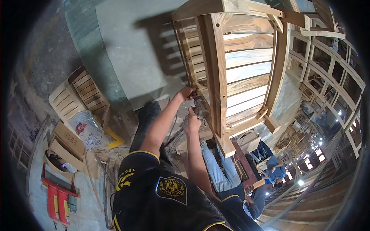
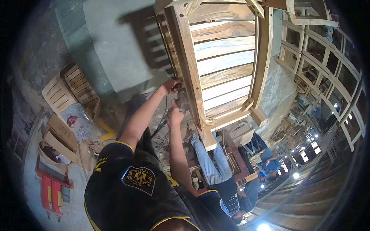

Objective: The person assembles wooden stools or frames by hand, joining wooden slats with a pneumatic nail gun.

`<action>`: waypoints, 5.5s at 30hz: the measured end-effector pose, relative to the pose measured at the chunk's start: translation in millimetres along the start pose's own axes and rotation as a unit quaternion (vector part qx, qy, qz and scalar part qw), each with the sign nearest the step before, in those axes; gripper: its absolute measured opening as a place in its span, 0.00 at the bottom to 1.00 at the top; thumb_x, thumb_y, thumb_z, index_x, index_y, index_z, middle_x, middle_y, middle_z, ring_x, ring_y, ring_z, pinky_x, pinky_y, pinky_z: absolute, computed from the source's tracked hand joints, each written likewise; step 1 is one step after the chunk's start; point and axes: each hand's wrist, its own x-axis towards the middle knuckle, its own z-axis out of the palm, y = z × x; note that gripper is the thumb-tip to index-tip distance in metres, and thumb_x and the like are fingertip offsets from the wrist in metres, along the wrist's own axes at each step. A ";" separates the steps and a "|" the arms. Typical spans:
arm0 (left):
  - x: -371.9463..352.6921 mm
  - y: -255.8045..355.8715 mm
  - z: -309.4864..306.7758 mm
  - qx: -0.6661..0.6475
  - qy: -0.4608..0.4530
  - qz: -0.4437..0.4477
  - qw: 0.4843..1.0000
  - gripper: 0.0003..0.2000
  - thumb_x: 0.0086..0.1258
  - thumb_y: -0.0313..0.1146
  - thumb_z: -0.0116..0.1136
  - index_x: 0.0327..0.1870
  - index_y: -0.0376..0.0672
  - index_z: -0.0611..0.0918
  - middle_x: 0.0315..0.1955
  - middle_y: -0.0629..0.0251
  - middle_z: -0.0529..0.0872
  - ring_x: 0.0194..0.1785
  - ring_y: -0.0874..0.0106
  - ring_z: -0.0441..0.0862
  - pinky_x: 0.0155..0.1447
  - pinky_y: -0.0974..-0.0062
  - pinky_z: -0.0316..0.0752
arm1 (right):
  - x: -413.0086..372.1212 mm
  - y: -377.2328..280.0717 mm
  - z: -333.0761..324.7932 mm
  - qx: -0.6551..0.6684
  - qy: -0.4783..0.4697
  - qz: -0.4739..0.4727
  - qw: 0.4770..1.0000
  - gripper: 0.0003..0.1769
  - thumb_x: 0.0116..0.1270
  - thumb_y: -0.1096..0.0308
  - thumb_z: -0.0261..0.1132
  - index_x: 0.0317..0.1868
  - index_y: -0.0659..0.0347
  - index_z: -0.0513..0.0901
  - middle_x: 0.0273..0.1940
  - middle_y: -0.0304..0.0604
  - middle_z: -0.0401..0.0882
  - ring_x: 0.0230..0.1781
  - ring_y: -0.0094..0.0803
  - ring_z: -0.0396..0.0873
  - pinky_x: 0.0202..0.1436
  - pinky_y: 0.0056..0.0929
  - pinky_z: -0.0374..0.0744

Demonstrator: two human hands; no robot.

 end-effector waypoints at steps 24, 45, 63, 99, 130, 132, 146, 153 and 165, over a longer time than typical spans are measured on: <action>-177.6 56.8 -78.5 0.501 0.445 0.176 0.721 0.17 0.58 0.37 0.53 0.42 0.34 0.83 0.41 0.44 0.84 0.48 0.49 0.82 0.51 0.56 0.77 | 112.6 14.8 9.2 0.098 -0.125 0.141 0.977 0.17 0.69 0.47 0.58 0.37 0.53 0.75 0.19 0.37 0.70 0.14 0.33 0.68 0.13 0.35 0.67; -357.9 -339.1 -275.5 -0.579 -0.042 0.493 0.649 0.06 0.64 0.28 0.54 0.26 0.42 0.74 0.20 0.65 0.77 0.22 0.73 0.74 0.25 0.79 0.74 | 74.7 31.0 -11.4 0.087 -0.298 0.010 0.951 0.05 0.69 0.63 0.60 0.35 0.51 0.73 0.22 0.33 0.69 0.17 0.29 0.63 0.24 0.36 0.68; -437.4 -269.4 -493.7 -0.605 0.170 0.559 0.541 0.11 0.68 0.42 0.50 0.35 0.45 0.78 0.25 0.67 0.77 0.25 0.73 0.72 0.27 0.75 0.68 | -135.5 167.3 -2.2 -0.257 -0.327 0.071 0.906 0.06 0.67 0.61 0.63 0.36 0.53 0.77 0.26 0.35 0.73 0.23 0.31 0.70 0.26 0.33 0.70; -299.0 -503.0 -74.7 -0.261 0.396 0.298 0.828 0.17 0.69 0.36 0.55 0.55 0.37 0.76 0.45 0.56 0.84 0.42 0.66 0.84 0.41 0.70 0.79 | 51.3 81.6 159.6 -0.390 -0.376 -0.072 0.838 0.09 0.52 0.73 0.68 0.35 0.61 0.77 0.26 0.40 0.75 0.23 0.29 0.73 0.21 0.34 0.72; -693.8 -382.5 -315.9 0.290 0.793 0.219 0.489 0.08 0.53 0.36 0.65 0.29 0.42 0.85 0.27 0.61 0.86 0.32 0.69 0.83 0.36 0.65 0.77 | 3.7 21.8 -168.3 -0.607 -0.446 -0.271 0.598 0.18 0.60 0.61 0.62 0.47 0.62 0.81 0.41 0.47 0.82 0.28 0.38 0.82 0.28 0.35 0.77; -742.0 -378.0 -254.0 0.062 0.751 0.286 0.592 0.08 0.62 0.36 0.58 0.34 0.42 0.84 0.26 0.65 0.86 0.28 0.74 0.81 0.32 0.66 0.76 | 31.5 5.9 -195.7 -0.577 -0.421 -0.248 0.655 0.19 0.62 0.64 0.58 0.52 0.61 0.78 0.45 0.48 0.82 0.29 0.40 0.83 0.28 0.38 0.77; -108.3 -696.9 26.1 -0.294 0.331 0.328 0.835 0.15 0.69 0.36 0.51 0.54 0.41 0.75 0.25 0.66 0.80 0.24 0.69 0.77 0.29 0.65 0.74 | 134.8 -144.6 -234.6 0.312 -0.356 0.069 0.878 0.51 0.58 0.21 0.37 0.66 0.54 0.67 0.65 0.45 0.69 0.54 0.44 0.74 0.53 0.51 0.76; -39.6 -675.5 131.5 -0.417 0.405 0.316 0.750 0.13 0.66 0.34 0.51 0.48 0.39 0.78 0.23 0.63 0.80 0.22 0.68 0.77 0.27 0.66 0.72 | 81.6 -193.7 -249.2 0.077 -0.370 0.014 0.926 0.52 0.50 0.18 0.39 0.61 0.49 0.72 0.60 0.43 0.71 0.59 0.37 0.67 0.58 0.49 0.67; -224.8 -296.7 224.7 0.052 0.388 0.554 0.735 0.34 0.60 0.39 0.65 0.68 0.45 0.64 0.49 0.54 0.78 0.46 0.71 0.77 0.48 0.69 0.73 | 73.9 -226.4 -295.5 0.030 -0.542 0.129 0.830 0.50 0.60 0.28 0.48 0.70 0.59 0.55 0.71 0.50 0.56 0.71 0.47 0.59 0.69 0.57 0.59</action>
